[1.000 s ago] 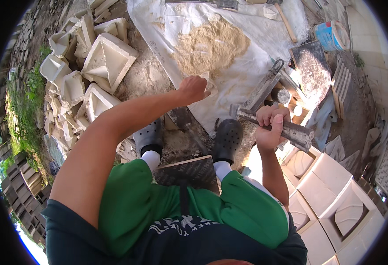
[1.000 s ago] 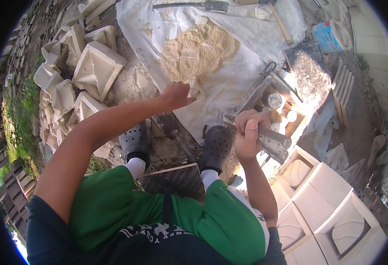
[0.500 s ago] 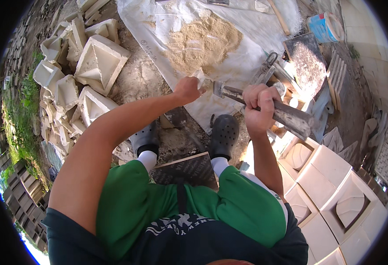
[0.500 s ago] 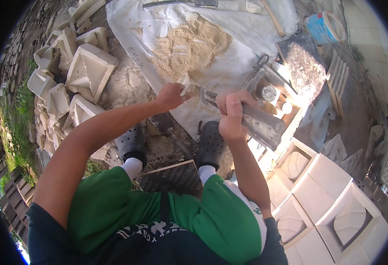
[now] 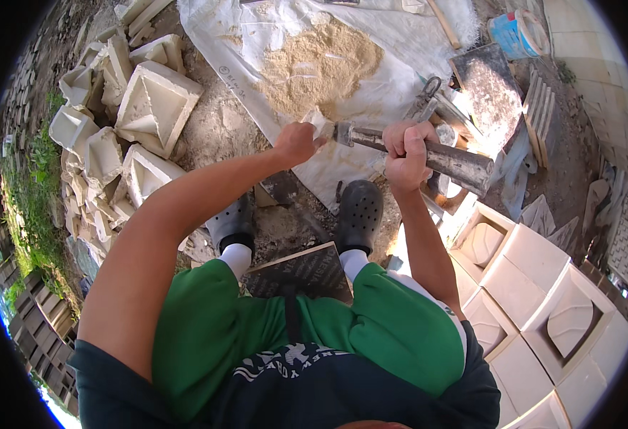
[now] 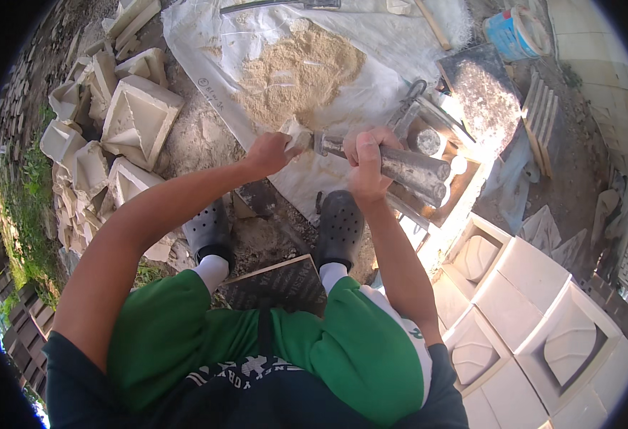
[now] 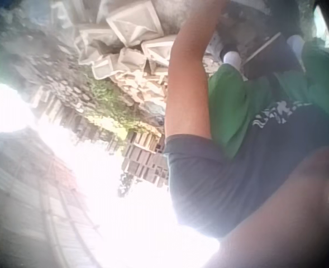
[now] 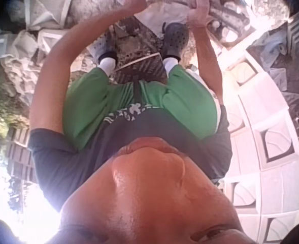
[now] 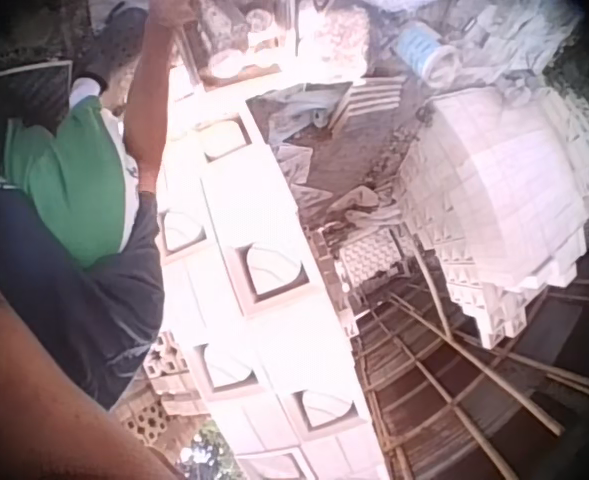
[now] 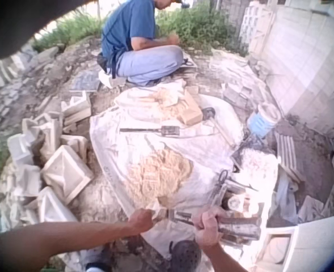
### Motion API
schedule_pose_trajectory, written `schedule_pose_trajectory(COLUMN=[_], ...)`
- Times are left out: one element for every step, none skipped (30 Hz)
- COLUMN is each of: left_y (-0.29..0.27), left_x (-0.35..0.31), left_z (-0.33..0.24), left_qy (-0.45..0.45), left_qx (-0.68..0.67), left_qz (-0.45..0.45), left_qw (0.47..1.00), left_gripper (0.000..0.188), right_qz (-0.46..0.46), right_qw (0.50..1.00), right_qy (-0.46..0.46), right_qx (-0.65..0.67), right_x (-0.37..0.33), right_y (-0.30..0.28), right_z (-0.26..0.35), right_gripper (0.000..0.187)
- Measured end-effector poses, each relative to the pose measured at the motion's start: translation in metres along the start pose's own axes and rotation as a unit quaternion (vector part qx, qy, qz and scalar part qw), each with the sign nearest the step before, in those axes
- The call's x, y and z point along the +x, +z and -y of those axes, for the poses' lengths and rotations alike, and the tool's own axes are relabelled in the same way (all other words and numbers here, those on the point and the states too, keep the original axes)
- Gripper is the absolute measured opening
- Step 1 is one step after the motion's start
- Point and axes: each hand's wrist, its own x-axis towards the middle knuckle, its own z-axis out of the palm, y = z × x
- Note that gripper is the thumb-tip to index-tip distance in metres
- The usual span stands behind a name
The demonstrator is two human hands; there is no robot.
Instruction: The person moves a mold containing cylindrical casts aside, gathers stone powder and fragments on a sheet by hand, and shapes a stone piece using a chisel and a hammer.
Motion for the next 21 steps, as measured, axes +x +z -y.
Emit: schedule_pose_trajectory(left_y=[0.001,0.003,0.004,0.005,0.003,0.002,0.002,0.002,0.001,-0.001,-0.001,-0.001,-0.001,0.000,0.001,0.001,0.001,0.001,0.001,-0.001,-0.002], left_x=[-0.001,-0.001,-0.001,-0.001,0.002,-0.001,-0.003,-0.008,-0.008,-0.008,-0.007,-0.006,-0.006,-0.002,0.000,-0.002,-0.003,-0.003,-0.003,0.000,-0.002], left_z=[0.002,0.004,0.006,0.008,0.010,0.009,0.008,0.009,0.007,0.007,0.007,0.007,0.008,0.003,0.000,0.004,0.003,0.003,0.002,0.003,0.004], left_qy=[0.001,0.000,-0.001,-0.002,-0.002,-0.003,-0.005,-0.010,-0.011,-0.013,-0.013,-0.015,-0.018,-0.011,-0.002,-0.005,-0.005,-0.008,-0.010,-0.010,-0.009], left_qx=[0.001,0.003,0.012,0.020,0.022,0.023,0.023,0.024,0.017,0.010,0.010,0.012,0.013,0.010,0.013,0.019,0.019,0.018,0.016,0.017,0.021], left_qz=[-0.011,-0.013,-0.006,0.002,-0.001,0.010,0.020,0.024,0.012,0.001,0.000,0.006,0.011,0.012,0.010,0.006,0.006,0.006,0.008,0.004,0.013], left_qw=[1.000,1.000,1.000,1.000,1.000,1.000,1.000,0.999,1.000,1.000,1.000,1.000,1.000,1.000,1.000,1.000,1.000,1.000,1.000,1.000,1.000], left_gripper=[0.042,0.042,0.042,0.041,0.041,0.041,0.040,0.040,0.040,0.039,0.039,0.039,0.039,0.039,0.039,0.040,0.040,0.040,0.040,0.040,0.040], right_qz=[0.009,0.010,0.015,0.018,0.019,0.013,0.007,-0.009,0.003,0.016,0.017,0.006,-0.005,-0.018,-0.030,-0.026,-0.020,-0.013,-0.013,-0.014,-0.016], right_qw=[1.000,1.000,0.999,0.997,0.997,0.999,1.000,1.000,1.000,1.000,1.000,1.000,1.000,0.999,0.997,0.998,1.000,0.998,0.997,0.998,0.999], right_qy=[0.013,0.012,0.029,0.047,0.044,0.031,0.017,0.022,0.001,-0.020,-0.021,-0.019,-0.017,-0.012,-0.006,-0.004,0.011,0.026,0.032,0.021,0.015], right_qx=[0.022,0.024,0.041,0.057,0.060,0.039,0.019,-0.019,-0.016,-0.011,-0.011,-0.004,0.004,-0.034,-0.070,-0.064,-0.003,0.058,0.068,0.057,0.047], right_x=[-0.001,0.003,0.007,0.011,0.016,0.017,0.019,0.021,0.020,0.020,0.019,0.015,0.010,0.000,-0.005,-0.002,0.001,0.005,0.010,0.016,0.018], right_y=[-0.005,-0.004,-0.005,-0.005,-0.002,0.004,0.011,0.022,0.024,0.025,0.024,0.023,0.021,0.012,0.004,0.003,0.001,-0.001,-0.003,-0.001,0.002], right_z=[-0.013,-0.014,-0.012,-0.009,-0.003,0.012,0.030,0.049,0.059,0.064,0.061,0.051,0.037,0.008,-0.016,-0.019,-0.017,-0.013,-0.009,-0.001,0.012], right_gripper=[0.020,0.020,0.020,0.020,0.020,0.020,0.020,0.026,0.025,0.025,0.025,0.025,0.024,0.024,0.023,0.023,0.020,0.018,0.017,0.018,0.018])
